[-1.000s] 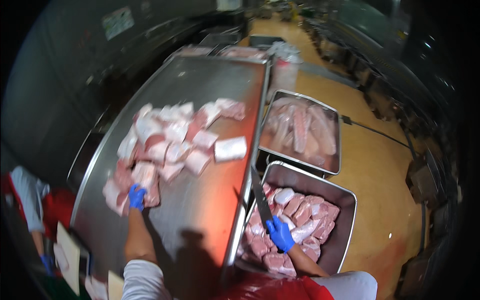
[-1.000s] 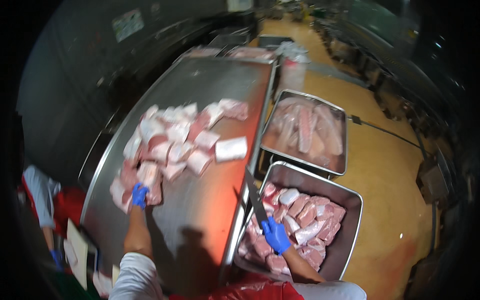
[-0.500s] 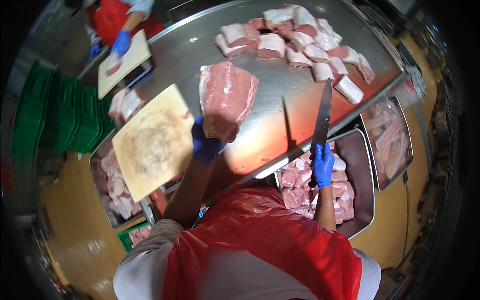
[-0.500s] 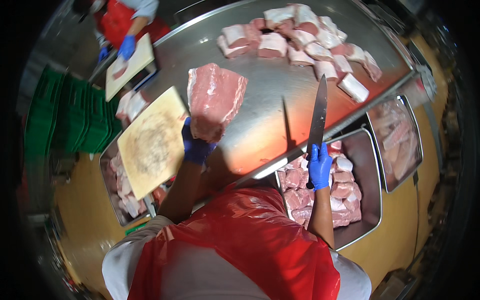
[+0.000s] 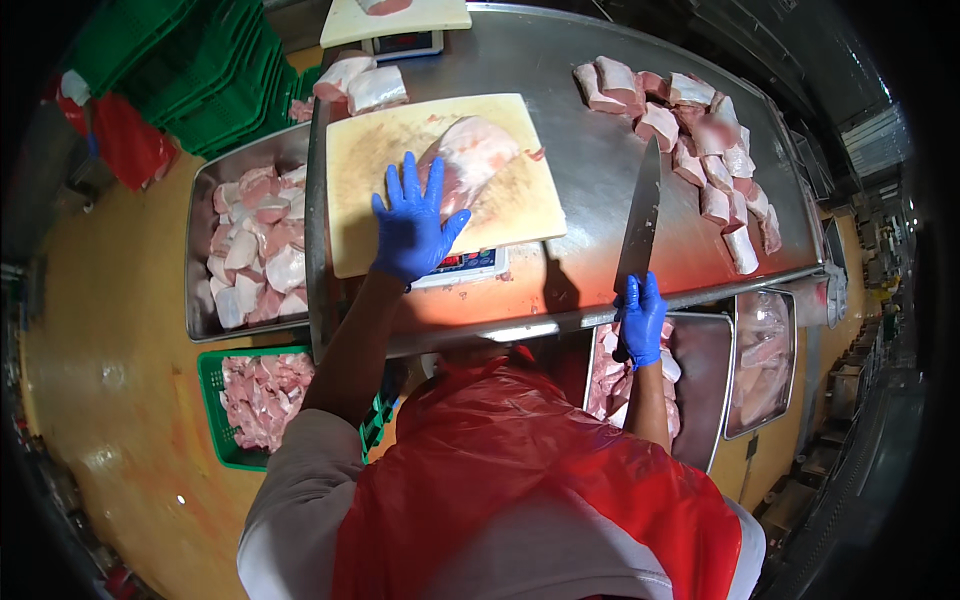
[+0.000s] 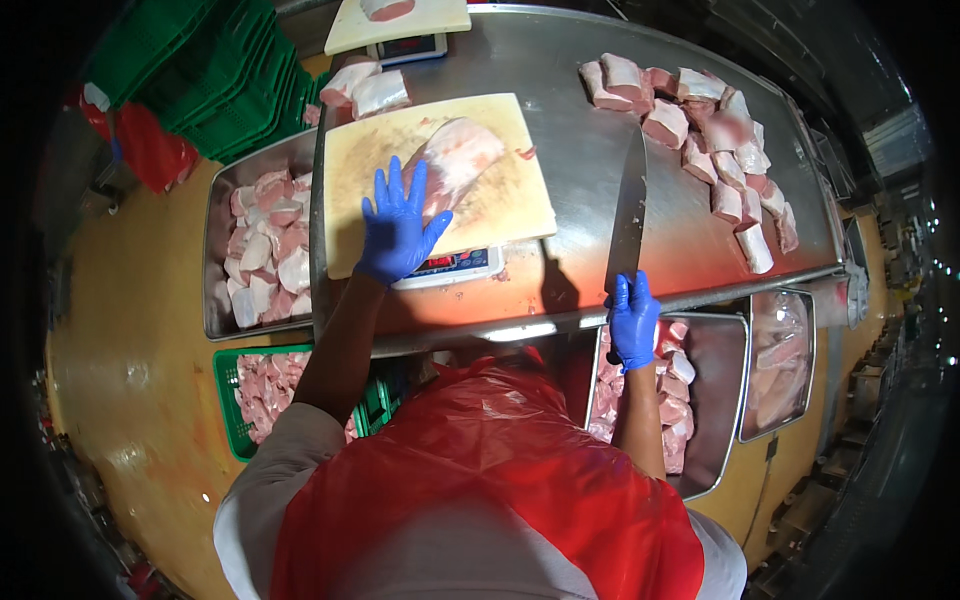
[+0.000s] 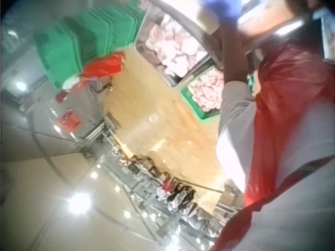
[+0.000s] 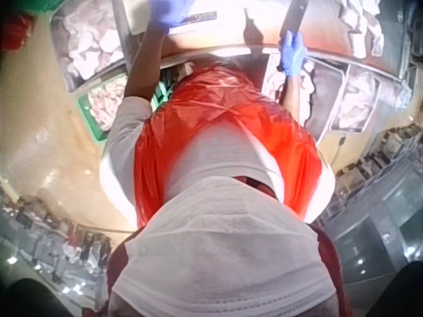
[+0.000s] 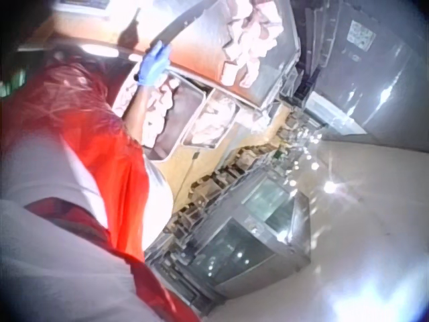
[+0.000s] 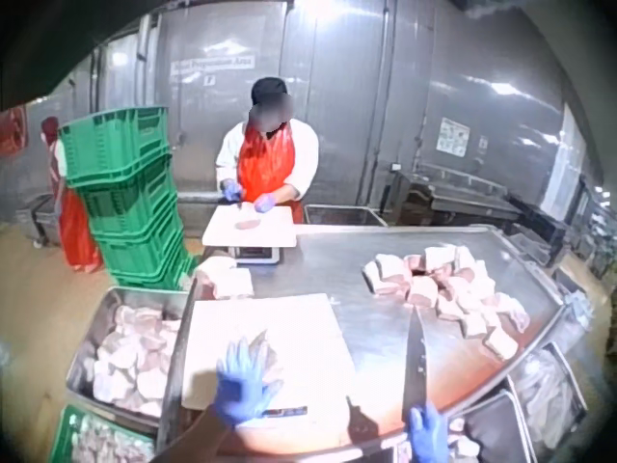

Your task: The person cuts large pieces of raw meat into smaller chunks using a knife on a cutting board. The cut pieces are placed into a green basket. The person wears blue gloves and a red apron.

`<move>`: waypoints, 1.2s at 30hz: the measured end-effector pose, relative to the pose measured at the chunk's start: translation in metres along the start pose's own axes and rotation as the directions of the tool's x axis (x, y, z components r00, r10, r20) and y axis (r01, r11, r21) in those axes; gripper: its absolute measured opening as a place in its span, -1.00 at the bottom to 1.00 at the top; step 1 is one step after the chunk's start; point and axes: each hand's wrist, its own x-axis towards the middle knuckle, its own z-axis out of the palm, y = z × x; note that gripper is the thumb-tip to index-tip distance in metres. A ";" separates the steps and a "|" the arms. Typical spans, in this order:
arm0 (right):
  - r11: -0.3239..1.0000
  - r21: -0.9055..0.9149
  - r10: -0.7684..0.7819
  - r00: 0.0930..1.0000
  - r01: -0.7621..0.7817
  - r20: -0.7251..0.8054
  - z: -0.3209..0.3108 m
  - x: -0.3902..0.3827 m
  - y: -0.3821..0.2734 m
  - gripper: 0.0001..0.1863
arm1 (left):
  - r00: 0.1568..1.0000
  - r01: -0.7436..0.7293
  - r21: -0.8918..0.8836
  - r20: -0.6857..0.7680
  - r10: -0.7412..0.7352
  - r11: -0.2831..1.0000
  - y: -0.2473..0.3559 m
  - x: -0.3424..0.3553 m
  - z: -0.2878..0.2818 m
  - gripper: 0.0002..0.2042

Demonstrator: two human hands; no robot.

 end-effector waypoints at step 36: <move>0.466 -0.456 -0.267 0.612 0.758 0.744 -0.028 0.037 -0.097 -0.82 | 0.803 0.078 -0.863 -0.242 -0.544 0.498 0.060 -0.041 0.015 -0.44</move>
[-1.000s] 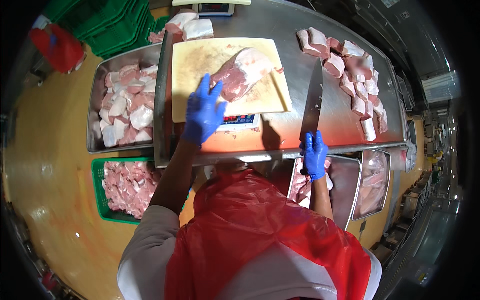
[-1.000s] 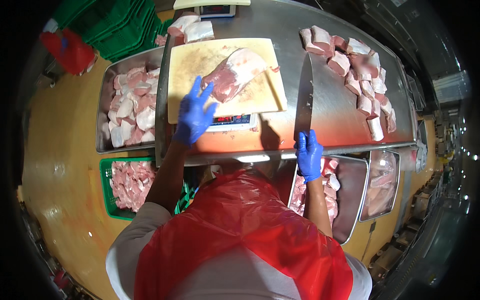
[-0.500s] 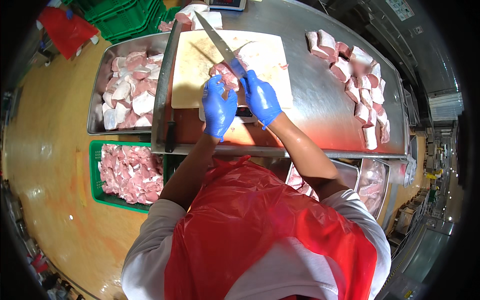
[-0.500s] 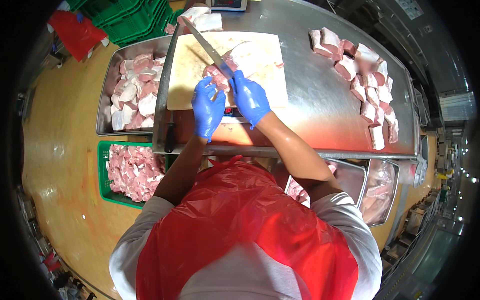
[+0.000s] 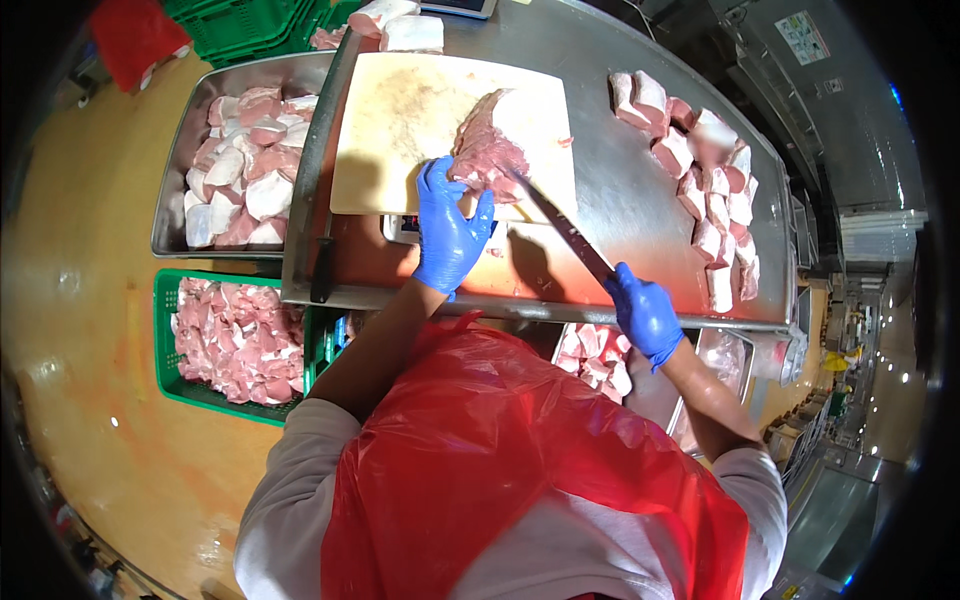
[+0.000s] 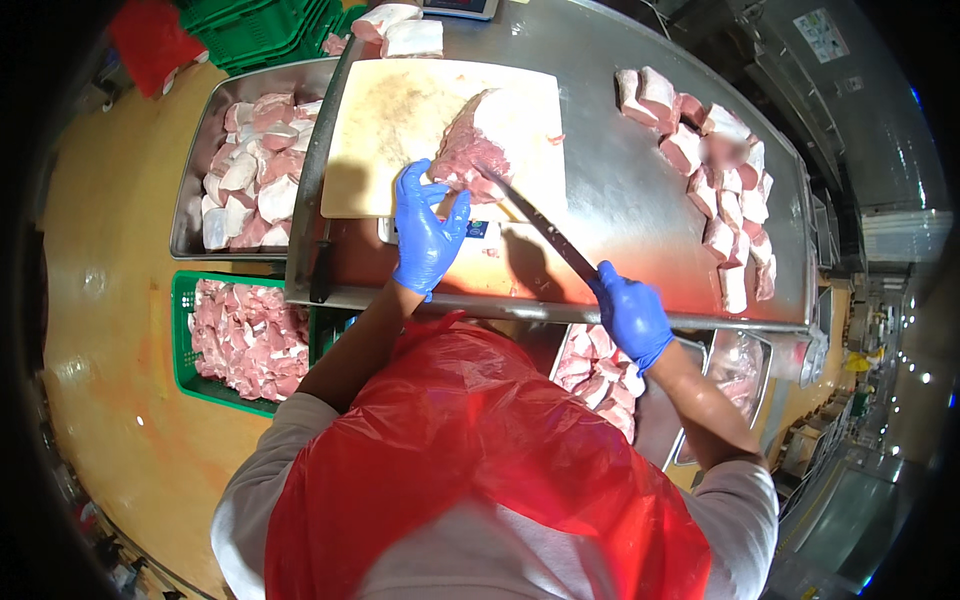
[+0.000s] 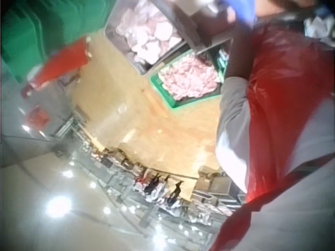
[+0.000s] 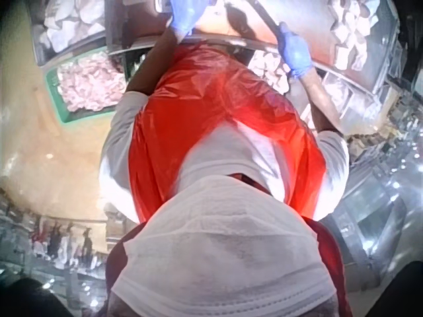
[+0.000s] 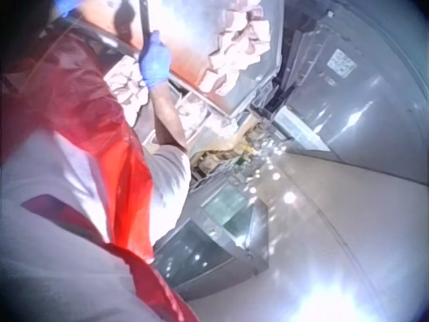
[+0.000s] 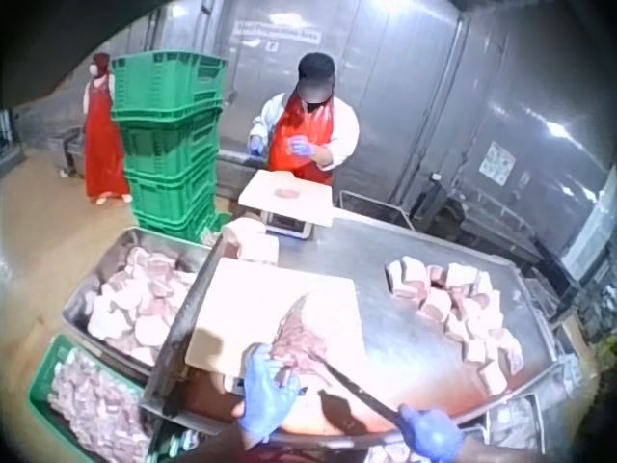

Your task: The person cuts large pieces of raw meat into smaller chunks using a knife on a cutting board. The cut pieces are placed into a green basket. The person wears blue gloves and a red apron.

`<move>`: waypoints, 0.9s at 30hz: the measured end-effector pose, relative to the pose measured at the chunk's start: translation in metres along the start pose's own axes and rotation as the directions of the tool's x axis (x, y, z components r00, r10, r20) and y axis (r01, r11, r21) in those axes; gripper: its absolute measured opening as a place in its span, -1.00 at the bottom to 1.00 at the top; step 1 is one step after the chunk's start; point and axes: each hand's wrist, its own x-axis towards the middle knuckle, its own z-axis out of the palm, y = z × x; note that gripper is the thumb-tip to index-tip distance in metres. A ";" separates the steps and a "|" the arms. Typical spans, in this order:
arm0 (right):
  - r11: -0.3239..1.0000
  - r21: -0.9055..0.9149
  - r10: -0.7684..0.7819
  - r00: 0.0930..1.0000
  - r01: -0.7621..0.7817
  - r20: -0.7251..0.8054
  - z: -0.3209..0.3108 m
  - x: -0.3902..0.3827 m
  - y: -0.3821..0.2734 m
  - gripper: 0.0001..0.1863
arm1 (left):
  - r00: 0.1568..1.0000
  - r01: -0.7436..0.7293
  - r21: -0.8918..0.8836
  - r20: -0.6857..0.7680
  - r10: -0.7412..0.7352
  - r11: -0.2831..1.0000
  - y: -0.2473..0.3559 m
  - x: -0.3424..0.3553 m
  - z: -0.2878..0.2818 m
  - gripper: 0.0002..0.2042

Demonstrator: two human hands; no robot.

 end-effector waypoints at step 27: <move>0.995 -0.089 0.062 0.961 -0.039 0.269 0.015 0.036 0.025 -0.79 | 0.965 0.069 -0.105 -0.245 -0.093 0.992 -0.083 0.045 -0.036 -0.69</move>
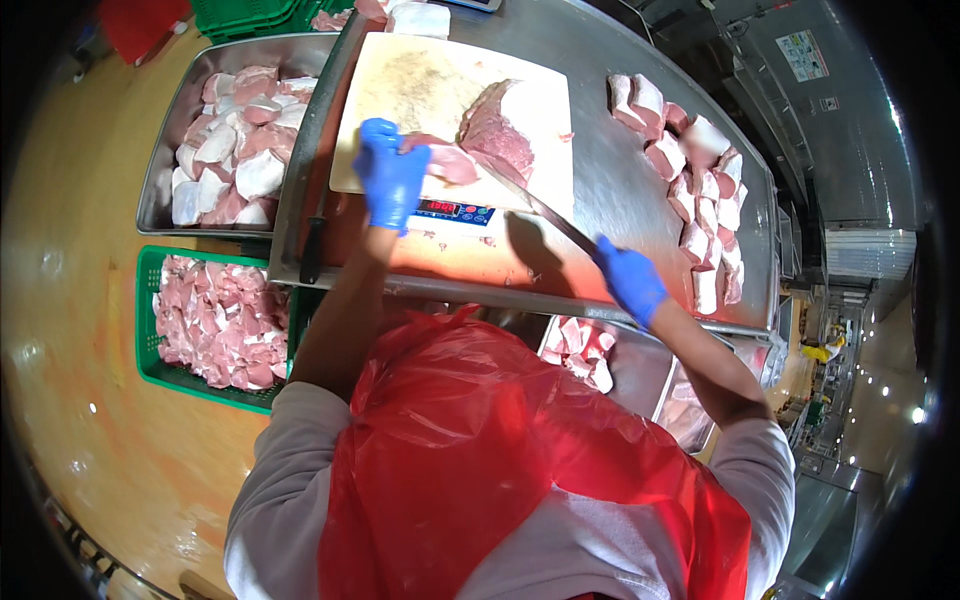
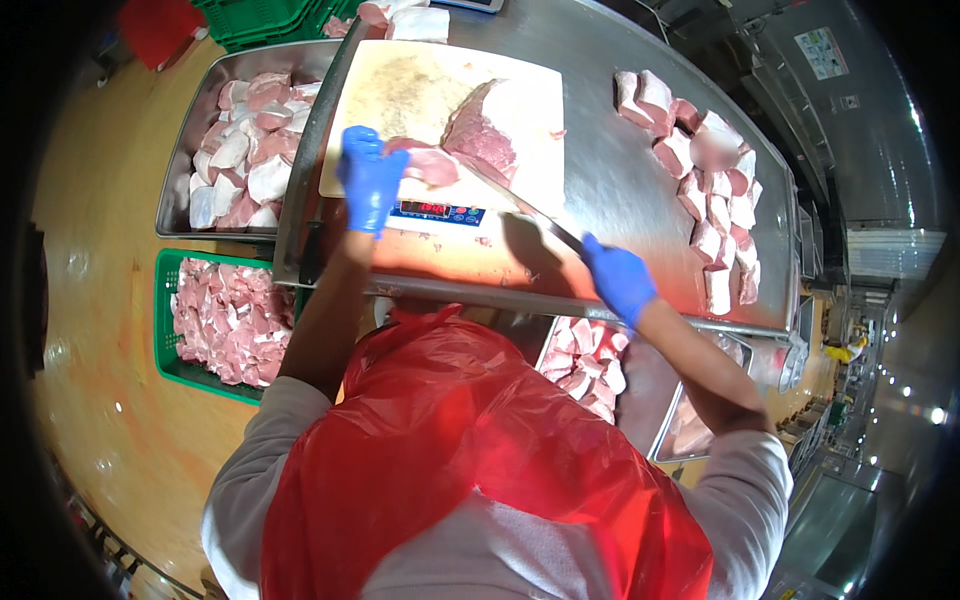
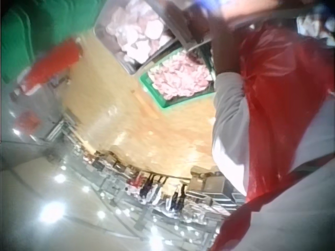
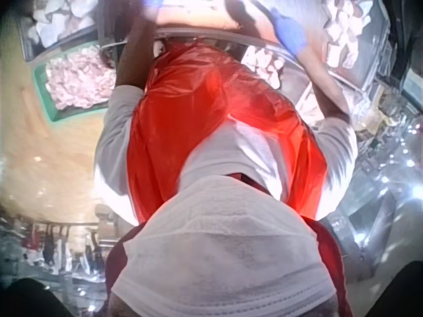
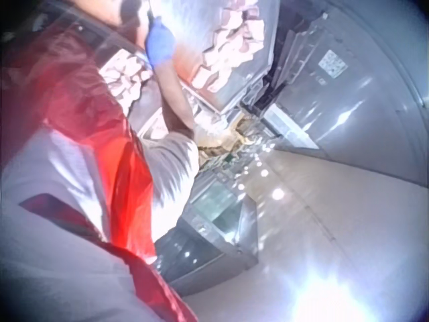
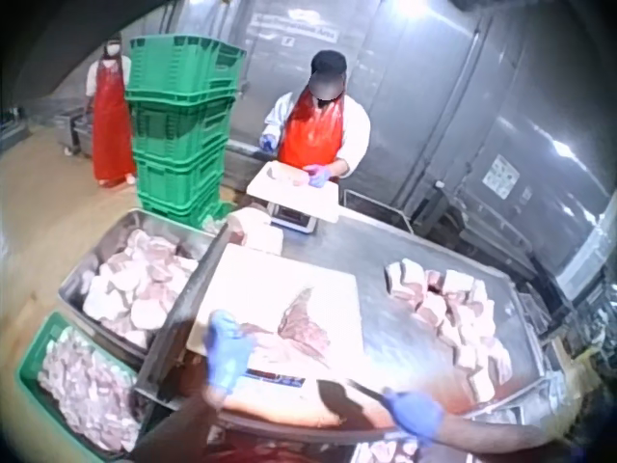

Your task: The person cuts large pieces of raw meat into smaller chunks using a knife on a cutting board. The cut pieces are placed into a green basket. The person wears blue gloves and a red apron.

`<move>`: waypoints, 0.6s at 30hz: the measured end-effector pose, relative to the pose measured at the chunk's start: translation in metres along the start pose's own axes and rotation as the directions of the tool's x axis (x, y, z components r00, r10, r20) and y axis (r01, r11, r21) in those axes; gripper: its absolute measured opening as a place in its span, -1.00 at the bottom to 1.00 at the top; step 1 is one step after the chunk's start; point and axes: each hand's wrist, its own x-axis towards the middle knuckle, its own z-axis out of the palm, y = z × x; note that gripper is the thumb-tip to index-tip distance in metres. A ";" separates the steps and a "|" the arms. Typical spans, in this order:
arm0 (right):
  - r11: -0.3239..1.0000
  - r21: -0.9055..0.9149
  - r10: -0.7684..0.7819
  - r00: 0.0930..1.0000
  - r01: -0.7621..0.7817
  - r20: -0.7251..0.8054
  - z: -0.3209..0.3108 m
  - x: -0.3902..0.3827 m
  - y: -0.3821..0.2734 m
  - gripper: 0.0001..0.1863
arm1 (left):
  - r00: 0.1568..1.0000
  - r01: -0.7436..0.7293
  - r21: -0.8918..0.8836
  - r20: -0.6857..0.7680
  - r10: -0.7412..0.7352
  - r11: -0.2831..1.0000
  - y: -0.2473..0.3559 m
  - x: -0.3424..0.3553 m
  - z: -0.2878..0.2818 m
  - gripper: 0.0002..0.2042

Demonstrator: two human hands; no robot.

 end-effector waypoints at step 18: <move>0.984 0.176 0.037 0.997 -0.025 -0.064 -0.023 0.108 -0.144 -0.71 | 0.900 0.064 -0.022 0.433 -0.048 0.998 0.005 0.035 -0.060 -0.78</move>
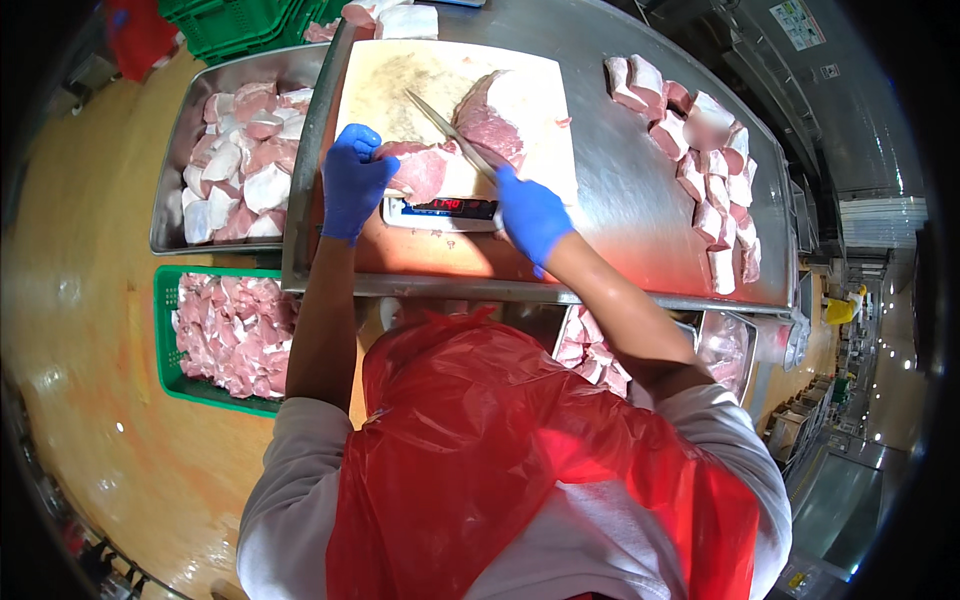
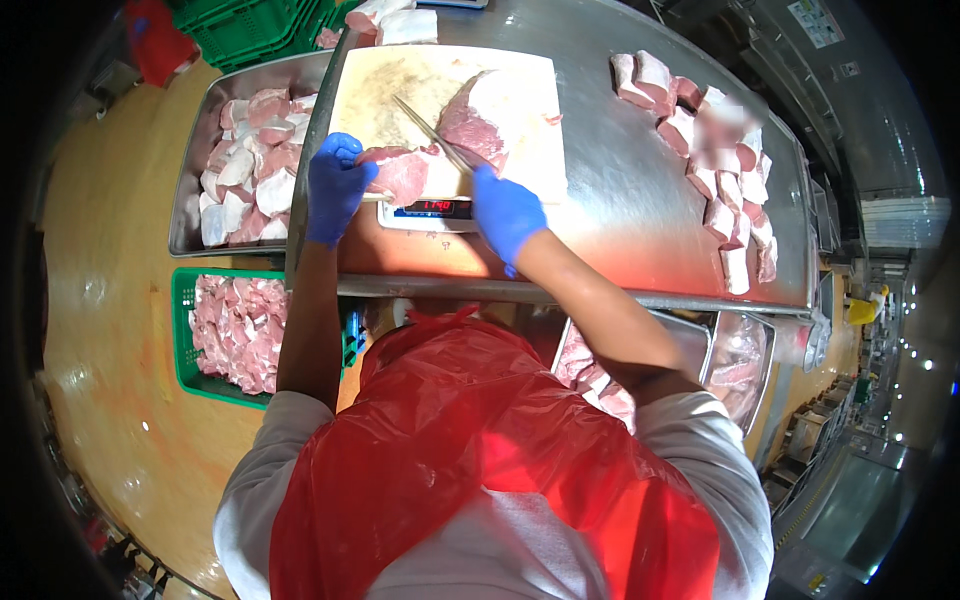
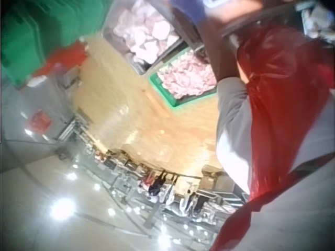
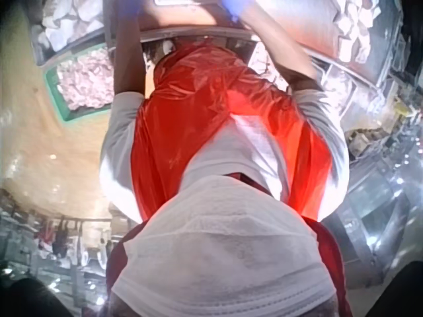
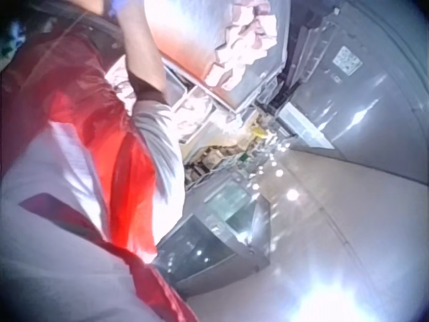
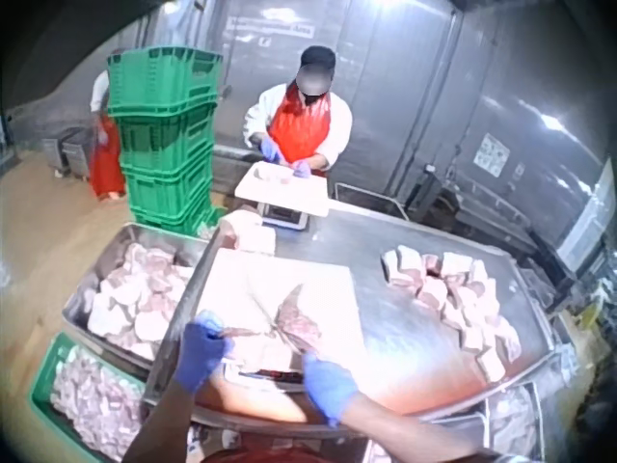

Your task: The person cuts large pieces of raw meat into smaller chunks using a knife on a cutting board. The cut pieces are placed into a green basket. The person wears blue gloves and a red apron.

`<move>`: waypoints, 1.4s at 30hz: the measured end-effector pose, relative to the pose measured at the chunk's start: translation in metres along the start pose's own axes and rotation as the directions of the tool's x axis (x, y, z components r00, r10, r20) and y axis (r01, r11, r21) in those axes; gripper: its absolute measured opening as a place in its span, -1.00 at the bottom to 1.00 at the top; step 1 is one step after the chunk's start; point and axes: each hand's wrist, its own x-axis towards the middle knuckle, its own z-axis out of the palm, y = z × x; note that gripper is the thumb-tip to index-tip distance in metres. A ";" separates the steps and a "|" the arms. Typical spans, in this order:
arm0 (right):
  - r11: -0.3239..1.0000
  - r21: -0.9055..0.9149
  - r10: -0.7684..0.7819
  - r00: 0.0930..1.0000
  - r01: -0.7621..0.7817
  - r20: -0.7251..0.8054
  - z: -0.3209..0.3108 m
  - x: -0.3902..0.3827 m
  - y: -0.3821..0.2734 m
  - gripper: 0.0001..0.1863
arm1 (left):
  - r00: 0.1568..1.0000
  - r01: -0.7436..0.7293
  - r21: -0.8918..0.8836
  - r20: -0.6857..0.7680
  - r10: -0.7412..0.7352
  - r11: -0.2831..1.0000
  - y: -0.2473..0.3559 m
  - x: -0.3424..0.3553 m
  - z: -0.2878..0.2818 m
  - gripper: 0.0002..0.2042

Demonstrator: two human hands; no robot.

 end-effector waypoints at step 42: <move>0.944 0.120 -0.202 0.824 0.309 -0.530 0.042 0.010 0.036 -0.84 | 0.946 -0.220 0.266 -0.176 0.272 0.939 0.021 -0.038 0.087 -0.65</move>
